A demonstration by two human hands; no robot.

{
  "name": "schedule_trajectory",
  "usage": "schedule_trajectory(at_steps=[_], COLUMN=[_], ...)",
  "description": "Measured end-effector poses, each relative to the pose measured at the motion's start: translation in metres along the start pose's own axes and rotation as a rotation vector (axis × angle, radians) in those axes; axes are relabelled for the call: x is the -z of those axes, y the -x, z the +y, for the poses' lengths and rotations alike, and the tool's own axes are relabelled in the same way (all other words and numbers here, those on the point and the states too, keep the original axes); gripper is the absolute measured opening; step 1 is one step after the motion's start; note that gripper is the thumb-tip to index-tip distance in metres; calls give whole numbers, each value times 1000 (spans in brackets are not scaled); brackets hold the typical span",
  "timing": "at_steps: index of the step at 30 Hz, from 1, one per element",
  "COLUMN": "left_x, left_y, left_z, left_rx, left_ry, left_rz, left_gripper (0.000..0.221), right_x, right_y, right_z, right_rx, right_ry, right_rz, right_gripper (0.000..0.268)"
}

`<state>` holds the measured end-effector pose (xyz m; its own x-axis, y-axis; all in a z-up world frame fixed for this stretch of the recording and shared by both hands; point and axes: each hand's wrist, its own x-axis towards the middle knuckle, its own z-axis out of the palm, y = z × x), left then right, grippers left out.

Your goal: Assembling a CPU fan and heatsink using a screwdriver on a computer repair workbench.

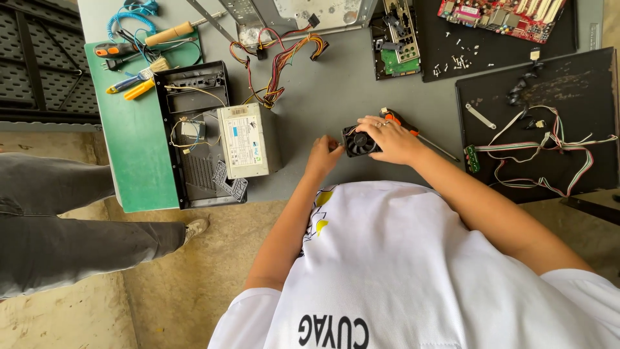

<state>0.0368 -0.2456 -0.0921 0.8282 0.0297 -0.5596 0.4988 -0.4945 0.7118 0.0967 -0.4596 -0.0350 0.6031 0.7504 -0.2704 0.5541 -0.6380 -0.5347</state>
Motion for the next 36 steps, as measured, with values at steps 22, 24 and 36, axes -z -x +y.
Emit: schedule_trajectory(at_steps=[22, 24, 36], left_x=[-21, -25, -12], left_y=[-8, -7, 0], left_z=[6, 7, 5], left_rx=[-436, -437, -375], left_ry=[-719, -734, -624], left_rz=[64, 124, 60], left_gripper=[106, 101, 113], right_x=[-47, -17, 49], right_y=[90, 92, 39], right_z=[68, 44, -17], right_rx=[-639, -534, 23], right_ry=[-339, -742, -1434], right_rz=[282, 476, 739], right_gripper=[43, 39, 23])
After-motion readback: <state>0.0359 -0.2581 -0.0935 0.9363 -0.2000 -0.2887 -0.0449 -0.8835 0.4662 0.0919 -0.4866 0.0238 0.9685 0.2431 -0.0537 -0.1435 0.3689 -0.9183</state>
